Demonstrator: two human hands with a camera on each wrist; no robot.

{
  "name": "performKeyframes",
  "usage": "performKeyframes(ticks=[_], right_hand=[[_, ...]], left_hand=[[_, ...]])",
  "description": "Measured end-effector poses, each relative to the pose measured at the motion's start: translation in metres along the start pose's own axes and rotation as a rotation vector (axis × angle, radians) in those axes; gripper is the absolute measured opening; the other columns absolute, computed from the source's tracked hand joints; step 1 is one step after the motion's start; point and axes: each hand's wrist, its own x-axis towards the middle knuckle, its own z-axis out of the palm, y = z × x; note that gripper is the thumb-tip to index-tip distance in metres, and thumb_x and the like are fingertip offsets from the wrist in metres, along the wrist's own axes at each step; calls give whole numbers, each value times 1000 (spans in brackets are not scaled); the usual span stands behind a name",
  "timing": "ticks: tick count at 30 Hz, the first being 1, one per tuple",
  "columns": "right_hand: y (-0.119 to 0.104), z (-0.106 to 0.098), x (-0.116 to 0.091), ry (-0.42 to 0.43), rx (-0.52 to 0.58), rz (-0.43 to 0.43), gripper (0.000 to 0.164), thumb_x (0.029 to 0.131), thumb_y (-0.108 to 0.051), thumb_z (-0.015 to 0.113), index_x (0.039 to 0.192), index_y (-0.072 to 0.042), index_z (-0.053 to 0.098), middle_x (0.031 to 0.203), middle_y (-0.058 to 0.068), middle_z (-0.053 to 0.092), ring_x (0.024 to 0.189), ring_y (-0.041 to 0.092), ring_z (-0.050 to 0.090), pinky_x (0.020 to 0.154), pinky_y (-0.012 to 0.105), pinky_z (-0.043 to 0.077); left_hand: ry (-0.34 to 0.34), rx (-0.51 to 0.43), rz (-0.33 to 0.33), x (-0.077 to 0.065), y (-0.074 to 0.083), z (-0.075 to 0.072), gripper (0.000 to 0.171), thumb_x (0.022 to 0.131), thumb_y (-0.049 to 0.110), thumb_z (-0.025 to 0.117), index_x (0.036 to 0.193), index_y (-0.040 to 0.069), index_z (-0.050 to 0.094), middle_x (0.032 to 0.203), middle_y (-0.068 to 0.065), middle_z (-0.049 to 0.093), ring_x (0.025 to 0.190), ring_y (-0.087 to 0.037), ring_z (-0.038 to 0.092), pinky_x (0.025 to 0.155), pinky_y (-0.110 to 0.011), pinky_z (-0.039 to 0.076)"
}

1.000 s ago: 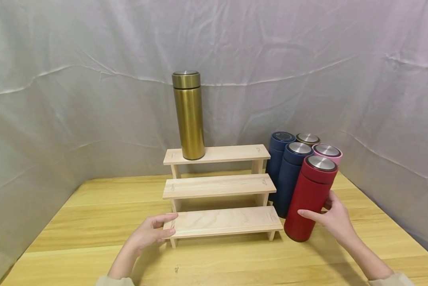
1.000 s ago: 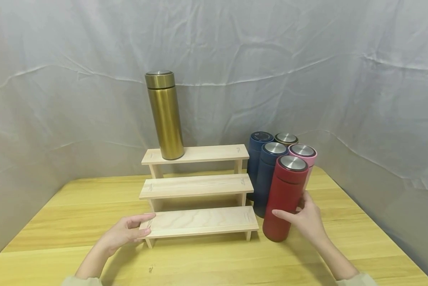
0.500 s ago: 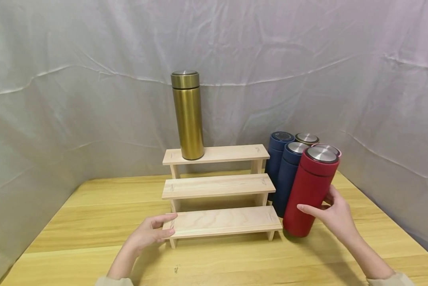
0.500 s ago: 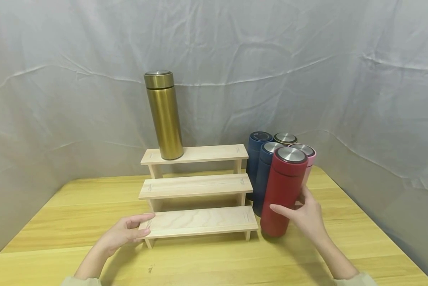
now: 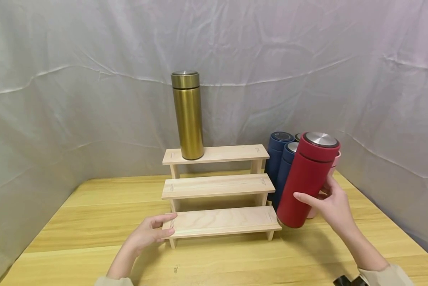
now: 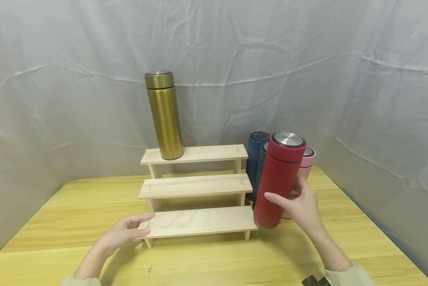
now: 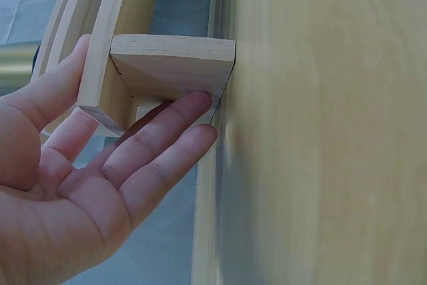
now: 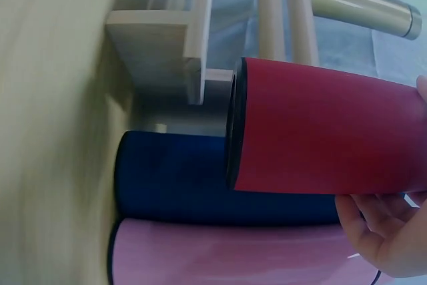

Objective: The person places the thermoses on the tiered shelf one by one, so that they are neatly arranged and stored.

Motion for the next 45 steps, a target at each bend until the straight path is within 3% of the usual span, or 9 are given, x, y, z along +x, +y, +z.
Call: performKeyframes(ticks=[18,28,37,45], right_hand=[[-28,6,18,38,45,-49,54,75,-12,72,122,-12,46,100,-5,57,84,8,56,69,16,47],[-42,16,29,38,78,-72,52,75,-12,73,120,-9,47,100,-1,59,82,10,58,67,18,49],[-49,27,42,44,106,-90,55,74,-14,74,122,-8,47,99,-1,59,83,12,57,68,18,49],[-56,40,54,51,151,-93,54,74,-16,74,121,-8,47,99,2,58,85,14,56,69,19,48]], left_hand=[[16,-12,-25,1,-1,0,54,84,16,63,128,-6,41,133,-31,32,107,-41,45,80,-51,45],[8,-4,-8,0,0,0,52,85,14,62,128,-7,41,132,-32,32,107,-42,43,79,-50,46],[15,-3,-22,0,2,1,53,84,15,63,128,-6,42,132,-31,33,99,-26,49,75,-41,48],[8,-7,-14,0,1,1,53,85,15,62,128,-6,41,133,-31,31,109,-44,42,80,-53,44]])
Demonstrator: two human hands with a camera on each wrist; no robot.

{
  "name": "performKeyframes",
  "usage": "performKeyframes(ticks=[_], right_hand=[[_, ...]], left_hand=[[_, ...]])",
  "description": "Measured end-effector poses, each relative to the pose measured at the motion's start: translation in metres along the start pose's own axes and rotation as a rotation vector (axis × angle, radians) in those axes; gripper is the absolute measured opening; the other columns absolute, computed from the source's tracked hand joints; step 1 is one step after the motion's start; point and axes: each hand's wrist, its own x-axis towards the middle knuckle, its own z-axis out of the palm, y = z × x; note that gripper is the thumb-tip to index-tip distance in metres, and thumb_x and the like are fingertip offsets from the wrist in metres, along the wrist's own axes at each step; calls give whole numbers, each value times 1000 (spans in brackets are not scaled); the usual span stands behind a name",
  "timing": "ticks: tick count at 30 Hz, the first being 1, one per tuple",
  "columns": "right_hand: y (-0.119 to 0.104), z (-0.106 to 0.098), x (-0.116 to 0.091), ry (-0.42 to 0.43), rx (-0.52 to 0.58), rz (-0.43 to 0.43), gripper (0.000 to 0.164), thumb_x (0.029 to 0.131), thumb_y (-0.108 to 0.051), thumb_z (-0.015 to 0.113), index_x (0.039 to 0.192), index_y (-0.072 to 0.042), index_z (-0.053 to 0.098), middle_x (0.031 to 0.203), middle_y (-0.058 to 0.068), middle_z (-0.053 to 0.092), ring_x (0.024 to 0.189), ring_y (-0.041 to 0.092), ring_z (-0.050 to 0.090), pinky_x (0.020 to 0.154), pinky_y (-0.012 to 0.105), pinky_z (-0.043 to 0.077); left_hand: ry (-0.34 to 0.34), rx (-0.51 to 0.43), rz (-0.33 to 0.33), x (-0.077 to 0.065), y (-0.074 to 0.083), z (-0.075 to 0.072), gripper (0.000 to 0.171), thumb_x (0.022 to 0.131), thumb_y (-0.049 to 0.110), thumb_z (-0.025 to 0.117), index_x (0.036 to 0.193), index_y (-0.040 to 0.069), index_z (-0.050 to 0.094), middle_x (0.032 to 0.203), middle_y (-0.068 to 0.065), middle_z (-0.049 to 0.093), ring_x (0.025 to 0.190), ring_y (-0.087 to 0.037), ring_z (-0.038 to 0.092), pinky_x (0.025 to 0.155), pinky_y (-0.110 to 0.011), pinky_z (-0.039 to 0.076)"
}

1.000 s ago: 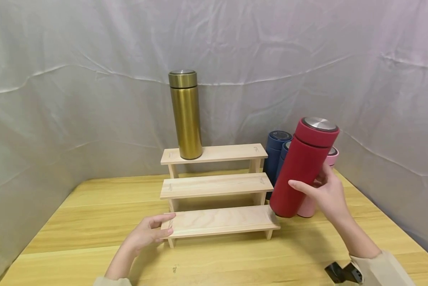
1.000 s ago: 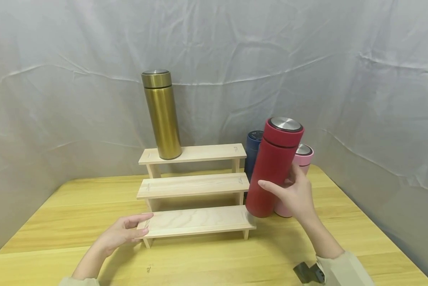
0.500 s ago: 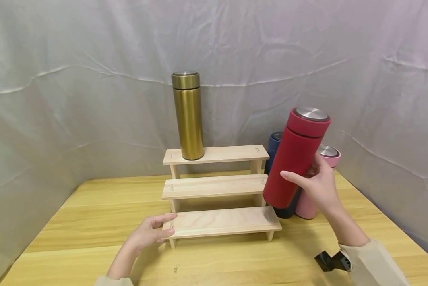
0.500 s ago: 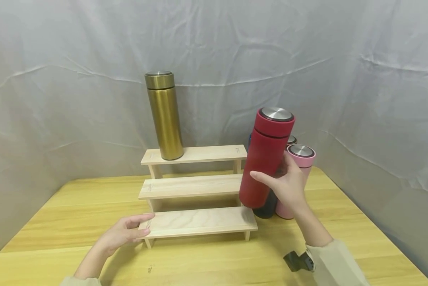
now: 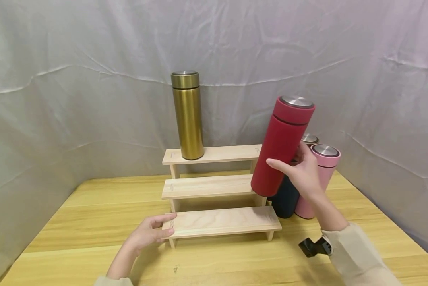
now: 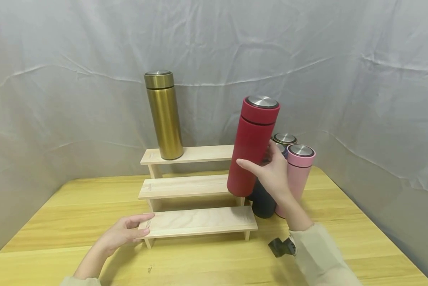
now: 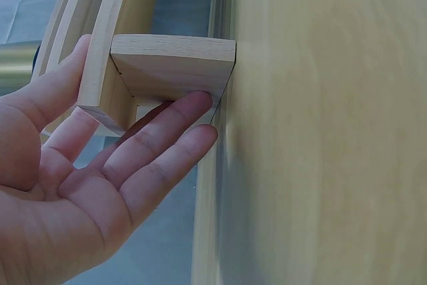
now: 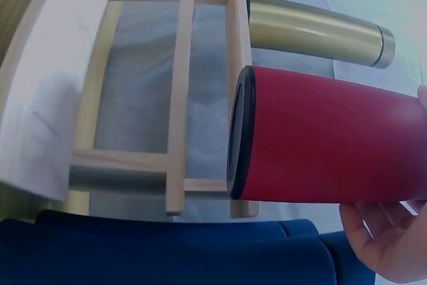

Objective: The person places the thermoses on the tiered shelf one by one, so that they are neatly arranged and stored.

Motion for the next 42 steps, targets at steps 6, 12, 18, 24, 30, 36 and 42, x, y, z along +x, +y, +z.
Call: performKeyframes(ticks=[6,12,18,24,30,36,42], right_hand=[[-5,10,11,14,42,-39,54,74,-14,74,121,-10,48,99,-1,59,86,12,55,69,21,46],[15,21,27,37,133,-125,55,71,-14,76,120,-11,51,102,7,60,88,18,56,68,24,48],[102,37,70,48,128,-252,63,67,-18,79,123,-22,50,108,3,60,91,20,57,65,29,51],[69,47,73,46,187,-239,62,68,-22,79,123,-20,50,108,5,59,93,22,56,69,33,51],[28,52,70,41,298,-198,63,65,-18,80,120,-11,51,108,9,59,95,22,57,74,31,50],[-3,58,76,49,293,-195,55,69,-19,78,116,-10,52,103,10,59,88,22,58,73,35,50],[-38,60,71,62,151,-110,51,74,-16,72,119,-5,49,102,11,58,85,20,58,75,32,50]], left_hand=[[-2,1,6,0,-1,-1,52,85,14,61,128,-6,40,133,-32,31,110,-46,40,80,-53,44],[-3,5,8,0,-2,-1,52,85,14,61,128,-6,41,133,-32,31,109,-45,41,79,-54,44],[-13,11,14,-1,-1,-1,51,86,14,60,128,-7,40,133,-32,31,109,-46,41,78,-56,44],[2,12,11,-2,-1,-1,52,85,14,61,128,-7,40,133,-32,30,110,-46,40,78,-53,45],[-2,13,16,-2,-2,-1,52,85,14,61,128,-7,40,133,-33,30,109,-46,40,78,-53,45],[-7,15,19,-2,-3,-1,52,85,14,60,129,-7,40,133,-32,30,109,-46,40,78,-53,45],[-2,6,13,1,-2,-1,53,85,15,61,129,-5,40,134,-31,30,110,-46,39,80,-51,45]])
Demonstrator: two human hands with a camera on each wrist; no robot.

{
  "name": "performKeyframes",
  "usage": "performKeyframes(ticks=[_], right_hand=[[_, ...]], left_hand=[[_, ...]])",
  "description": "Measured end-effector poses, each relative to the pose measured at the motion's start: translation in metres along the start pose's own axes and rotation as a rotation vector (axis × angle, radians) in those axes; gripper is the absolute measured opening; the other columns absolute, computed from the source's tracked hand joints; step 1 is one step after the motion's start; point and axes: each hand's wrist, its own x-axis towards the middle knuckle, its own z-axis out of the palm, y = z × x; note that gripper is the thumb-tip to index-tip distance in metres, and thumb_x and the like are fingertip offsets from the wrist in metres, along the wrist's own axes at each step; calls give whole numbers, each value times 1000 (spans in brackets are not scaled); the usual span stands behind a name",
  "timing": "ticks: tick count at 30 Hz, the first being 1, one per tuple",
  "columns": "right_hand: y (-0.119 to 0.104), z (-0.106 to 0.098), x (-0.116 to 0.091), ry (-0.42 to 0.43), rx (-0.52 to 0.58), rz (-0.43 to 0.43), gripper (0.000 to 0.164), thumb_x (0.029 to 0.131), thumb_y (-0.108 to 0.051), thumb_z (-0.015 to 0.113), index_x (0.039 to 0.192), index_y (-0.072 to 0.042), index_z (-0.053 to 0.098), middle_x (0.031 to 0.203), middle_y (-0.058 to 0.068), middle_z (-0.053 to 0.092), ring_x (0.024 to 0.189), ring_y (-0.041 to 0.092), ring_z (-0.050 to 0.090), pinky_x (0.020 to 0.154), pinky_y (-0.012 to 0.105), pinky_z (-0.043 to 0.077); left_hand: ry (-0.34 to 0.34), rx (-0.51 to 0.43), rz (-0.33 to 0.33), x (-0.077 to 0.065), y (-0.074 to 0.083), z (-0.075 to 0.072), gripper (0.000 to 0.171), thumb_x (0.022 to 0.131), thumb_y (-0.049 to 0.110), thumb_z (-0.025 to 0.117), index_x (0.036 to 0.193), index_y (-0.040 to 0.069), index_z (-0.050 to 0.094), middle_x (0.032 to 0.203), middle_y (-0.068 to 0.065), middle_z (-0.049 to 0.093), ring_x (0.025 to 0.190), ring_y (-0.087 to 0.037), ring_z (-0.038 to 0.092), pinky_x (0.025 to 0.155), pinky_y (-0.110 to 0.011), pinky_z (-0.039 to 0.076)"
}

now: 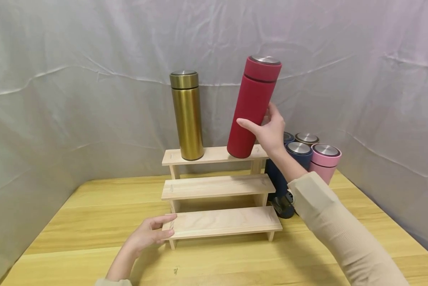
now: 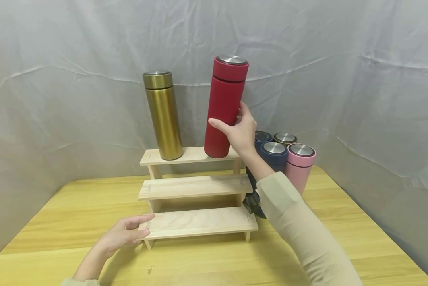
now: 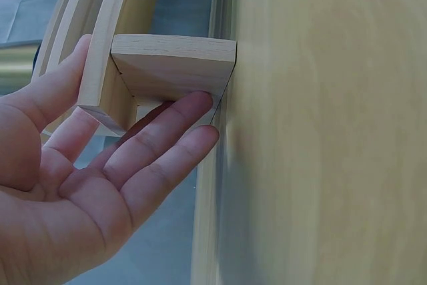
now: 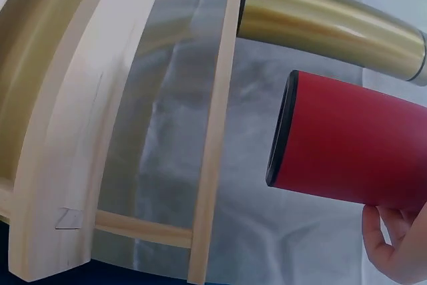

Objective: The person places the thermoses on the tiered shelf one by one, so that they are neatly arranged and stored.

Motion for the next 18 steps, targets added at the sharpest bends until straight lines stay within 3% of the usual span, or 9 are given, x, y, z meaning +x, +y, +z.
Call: performKeyframes(ticks=[2,8,10,14,16,18], right_hand=[[7,3,4,-2,-20,17,54,74,-20,73,120,-6,48,103,12,58,84,22,58,75,33,50],[95,13,41,23,-53,-7,66,64,-43,77,120,-24,50,102,2,60,83,19,59,71,34,51],[113,17,49,28,-63,-20,68,62,-48,77,120,-26,50,102,-1,60,83,17,59,70,34,51],[122,23,54,25,-79,-24,71,60,-53,76,120,-28,49,100,-3,60,83,14,59,69,35,51],[118,25,53,14,-74,8,72,61,-49,77,122,-25,48,102,-1,60,86,15,59,71,34,51],[99,26,45,2,-79,38,71,63,-44,78,123,-21,48,104,2,60,88,18,58,73,35,50]], left_hand=[[3,0,-4,0,-1,0,53,84,16,62,128,-5,41,134,-31,30,110,-46,39,80,-50,45],[10,6,-12,1,-1,0,54,83,17,63,128,-5,42,133,-30,32,109,-44,41,81,-50,45],[9,9,-9,1,-1,0,54,83,17,63,128,-5,42,133,-30,33,109,-43,42,80,-50,45],[4,10,3,1,-1,-1,53,84,16,62,128,-6,41,133,-30,32,109,-44,41,80,-51,45],[0,5,7,1,-1,-1,53,85,15,61,128,-6,41,133,-31,32,109,-45,41,80,-51,45],[-2,2,7,1,-1,-1,52,85,14,61,128,-6,40,133,-31,31,109,-45,40,80,-51,45]])
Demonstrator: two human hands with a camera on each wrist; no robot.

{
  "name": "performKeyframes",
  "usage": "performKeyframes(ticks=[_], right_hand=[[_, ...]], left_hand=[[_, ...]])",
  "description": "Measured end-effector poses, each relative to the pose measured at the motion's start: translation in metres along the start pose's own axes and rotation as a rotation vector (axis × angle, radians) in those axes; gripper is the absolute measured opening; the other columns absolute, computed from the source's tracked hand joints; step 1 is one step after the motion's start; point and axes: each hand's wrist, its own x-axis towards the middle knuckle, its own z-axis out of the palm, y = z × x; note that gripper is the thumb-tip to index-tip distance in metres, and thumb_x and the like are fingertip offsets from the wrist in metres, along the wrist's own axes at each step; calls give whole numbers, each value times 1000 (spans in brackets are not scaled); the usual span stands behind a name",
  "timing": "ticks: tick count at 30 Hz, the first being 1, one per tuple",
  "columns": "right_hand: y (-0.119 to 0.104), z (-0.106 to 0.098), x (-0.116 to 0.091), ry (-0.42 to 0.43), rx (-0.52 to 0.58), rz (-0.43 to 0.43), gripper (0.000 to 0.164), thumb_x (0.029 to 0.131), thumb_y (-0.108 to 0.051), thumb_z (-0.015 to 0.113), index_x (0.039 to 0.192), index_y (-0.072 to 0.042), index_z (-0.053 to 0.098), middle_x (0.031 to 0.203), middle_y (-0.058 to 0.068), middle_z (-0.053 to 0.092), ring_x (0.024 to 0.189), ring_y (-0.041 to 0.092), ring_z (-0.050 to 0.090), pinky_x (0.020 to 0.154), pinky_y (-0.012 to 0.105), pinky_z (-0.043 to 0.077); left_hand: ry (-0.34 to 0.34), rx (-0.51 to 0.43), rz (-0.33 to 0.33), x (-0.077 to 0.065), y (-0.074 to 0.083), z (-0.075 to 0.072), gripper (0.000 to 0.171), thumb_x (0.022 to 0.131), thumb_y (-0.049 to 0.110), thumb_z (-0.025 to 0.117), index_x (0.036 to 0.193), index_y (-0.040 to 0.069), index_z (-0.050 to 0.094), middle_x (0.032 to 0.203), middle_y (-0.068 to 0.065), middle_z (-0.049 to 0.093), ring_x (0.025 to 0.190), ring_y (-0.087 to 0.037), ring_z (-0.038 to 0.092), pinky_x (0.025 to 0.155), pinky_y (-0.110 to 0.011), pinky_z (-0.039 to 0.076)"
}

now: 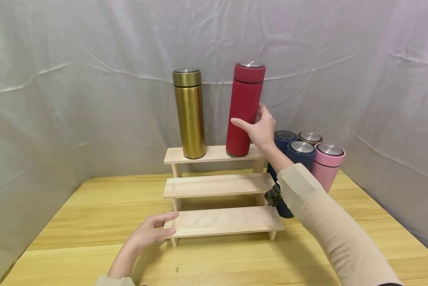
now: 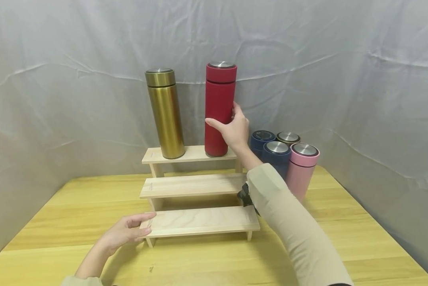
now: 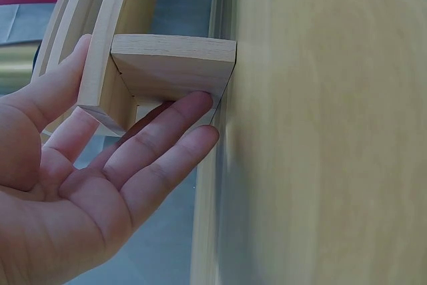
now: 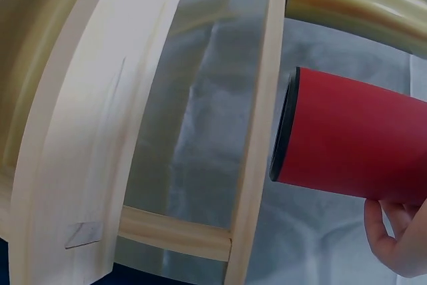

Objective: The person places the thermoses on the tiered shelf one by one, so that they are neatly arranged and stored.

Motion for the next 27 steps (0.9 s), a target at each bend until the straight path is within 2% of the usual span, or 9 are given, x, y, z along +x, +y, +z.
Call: performKeyframes(ticks=[5,8,11,19,23,27], right_hand=[[-49,-4,-23,-12,-19,43,65,67,-34,78,121,-10,49,103,9,59,90,25,57,76,37,49],[-60,-5,-29,-20,-39,30,65,69,-31,77,122,-7,48,103,11,59,90,25,57,76,37,49],[-62,-4,-30,-39,-50,33,67,71,-31,75,126,-7,45,106,10,59,93,25,56,78,35,49],[-56,-2,-27,-98,-10,25,70,75,-27,73,132,-7,39,113,10,55,96,21,55,82,35,47],[-28,1,-16,-129,21,6,73,75,-35,71,135,-15,36,119,6,53,102,20,52,84,36,46],[-1,5,-5,-139,5,-12,77,72,-46,70,136,-24,34,121,0,52,102,16,52,83,35,47]], left_hand=[[-3,2,-6,0,0,0,52,85,14,61,128,-6,40,133,-31,31,109,-44,42,80,-52,45],[-1,3,-9,-1,1,0,52,85,15,61,128,-6,41,133,-31,31,109,-44,41,80,-53,44],[0,-3,-12,-2,1,1,53,85,15,61,128,-6,40,133,-31,30,110,-46,40,81,-53,44],[4,1,-21,-4,2,1,54,84,16,62,128,-5,41,134,-30,31,110,-45,40,81,-51,44],[9,-6,-30,-5,3,1,54,83,17,63,128,-5,41,134,-30,31,110,-44,41,81,-50,45],[4,-13,-29,-5,3,1,55,83,17,63,128,-5,41,133,-31,31,109,-44,42,81,-50,45]])
